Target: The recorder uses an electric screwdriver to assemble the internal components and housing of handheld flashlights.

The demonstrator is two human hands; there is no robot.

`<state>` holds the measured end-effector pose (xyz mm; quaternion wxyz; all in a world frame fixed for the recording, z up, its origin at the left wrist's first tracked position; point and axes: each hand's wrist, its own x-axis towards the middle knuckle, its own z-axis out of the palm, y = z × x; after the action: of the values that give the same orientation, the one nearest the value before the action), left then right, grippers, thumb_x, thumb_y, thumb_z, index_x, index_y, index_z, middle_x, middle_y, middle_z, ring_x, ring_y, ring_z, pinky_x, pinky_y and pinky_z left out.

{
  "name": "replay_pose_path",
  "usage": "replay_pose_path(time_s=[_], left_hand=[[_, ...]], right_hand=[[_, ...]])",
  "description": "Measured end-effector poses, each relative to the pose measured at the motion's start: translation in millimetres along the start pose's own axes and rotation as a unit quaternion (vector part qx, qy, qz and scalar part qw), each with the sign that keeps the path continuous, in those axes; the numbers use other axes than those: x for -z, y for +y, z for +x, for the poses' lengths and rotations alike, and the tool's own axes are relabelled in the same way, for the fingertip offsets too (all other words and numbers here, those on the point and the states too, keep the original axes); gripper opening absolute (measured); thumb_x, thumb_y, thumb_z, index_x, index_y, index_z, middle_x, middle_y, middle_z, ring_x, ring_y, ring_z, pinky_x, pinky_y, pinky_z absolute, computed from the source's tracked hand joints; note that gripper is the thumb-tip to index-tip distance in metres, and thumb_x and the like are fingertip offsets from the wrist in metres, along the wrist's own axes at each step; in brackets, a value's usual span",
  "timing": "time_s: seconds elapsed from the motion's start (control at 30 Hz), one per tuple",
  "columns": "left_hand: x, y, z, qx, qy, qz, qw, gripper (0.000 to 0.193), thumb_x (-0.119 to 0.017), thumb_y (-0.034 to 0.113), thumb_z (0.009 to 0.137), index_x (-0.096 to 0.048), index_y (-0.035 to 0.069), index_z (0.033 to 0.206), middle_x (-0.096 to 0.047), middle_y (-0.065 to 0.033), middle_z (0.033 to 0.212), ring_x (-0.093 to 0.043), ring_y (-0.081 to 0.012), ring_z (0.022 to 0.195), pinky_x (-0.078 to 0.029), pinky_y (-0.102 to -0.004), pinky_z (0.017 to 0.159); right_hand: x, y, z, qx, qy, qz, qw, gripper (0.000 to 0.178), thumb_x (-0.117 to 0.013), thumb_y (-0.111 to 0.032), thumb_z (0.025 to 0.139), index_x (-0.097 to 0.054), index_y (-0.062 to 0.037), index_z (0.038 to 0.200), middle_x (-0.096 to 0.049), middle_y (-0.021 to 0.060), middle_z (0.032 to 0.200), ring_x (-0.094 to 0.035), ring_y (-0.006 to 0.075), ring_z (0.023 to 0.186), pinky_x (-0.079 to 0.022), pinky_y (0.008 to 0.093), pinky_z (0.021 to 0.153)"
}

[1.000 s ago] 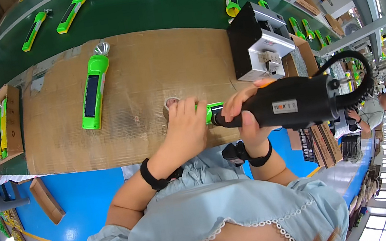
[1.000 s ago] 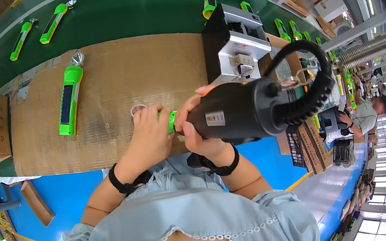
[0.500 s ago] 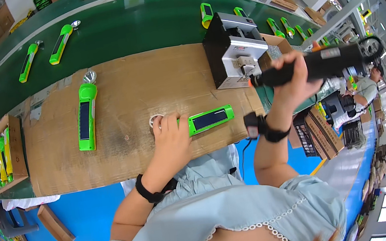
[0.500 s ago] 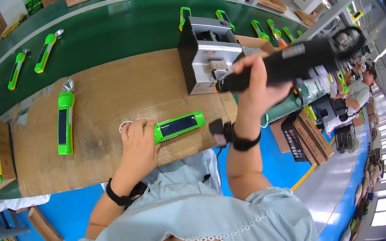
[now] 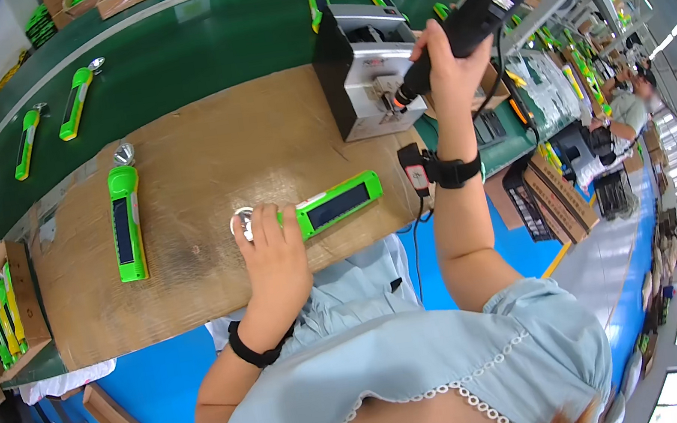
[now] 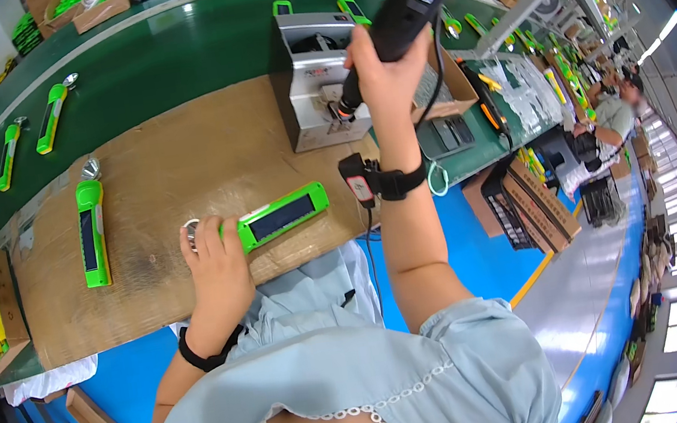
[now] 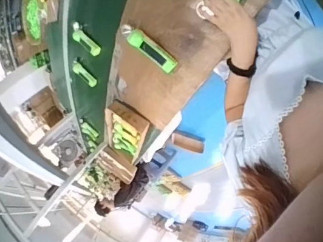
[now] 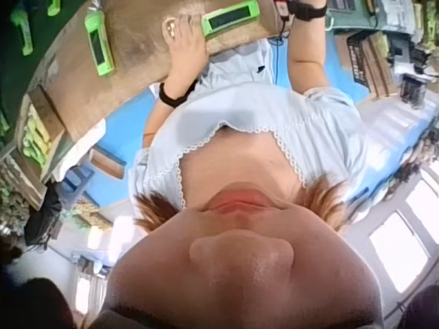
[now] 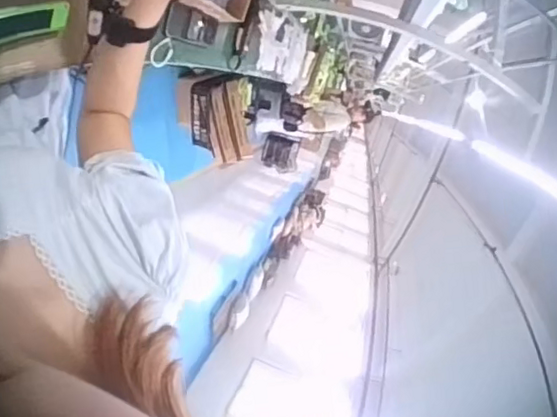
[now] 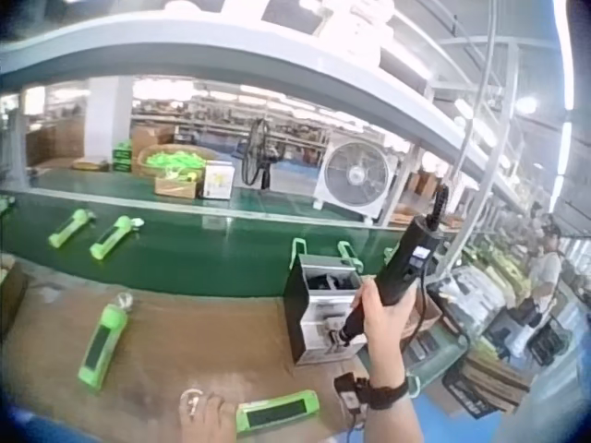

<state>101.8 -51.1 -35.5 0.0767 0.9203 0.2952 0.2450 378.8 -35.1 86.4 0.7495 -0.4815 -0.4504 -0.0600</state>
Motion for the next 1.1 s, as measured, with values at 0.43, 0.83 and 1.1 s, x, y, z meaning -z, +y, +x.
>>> replay_pose_path(time_s=[0.43,0.83,1.1], left_hand=[[-2,-2,1,0.026,-0.009,-0.015,1.000,0.049,-0.056,0.001,0.068,-0.047,-0.002,0.117,-0.046,-0.0194,0.113,-0.040,-0.0343,0.119,-0.019,-0.0586,0.104],[1,-5,-1,0.028,-0.005,-0.031,0.999,0.055,-0.059,0.000,0.067,-0.044,-0.001,0.120,-0.045,-0.0171,0.114,-0.043,-0.0336,0.115,-0.022,-0.0557,0.103],[-2,-7,0,0.016,-0.002,-0.038,0.999,0.058,-0.060,0.001,0.064,-0.043,-0.002,0.120,-0.044,-0.0179,0.115,-0.043,-0.0337,0.114,-0.022,-0.0559,0.103]], right_hand=[[-19,-69,-86,-0.090,-0.113,0.260,0.955,0.052,-0.057,-0.006,0.086,-0.027,0.0042,0.127,-0.056,0.0128,0.071,-0.057,0.0187,0.058,-0.049,0.0311,0.054],[-47,-75,-110,-0.115,-0.179,0.288,0.934,0.054,-0.057,-0.006,0.086,-0.024,0.0009,0.129,-0.056,0.0116,0.075,-0.057,0.0169,0.063,-0.051,0.0311,0.060],[-57,-72,-115,-0.125,-0.176,0.272,0.938,0.053,-0.056,-0.001,0.083,-0.026,0.0014,0.127,-0.056,0.0112,0.075,-0.057,0.0155,0.063,-0.050,0.0303,0.061]])
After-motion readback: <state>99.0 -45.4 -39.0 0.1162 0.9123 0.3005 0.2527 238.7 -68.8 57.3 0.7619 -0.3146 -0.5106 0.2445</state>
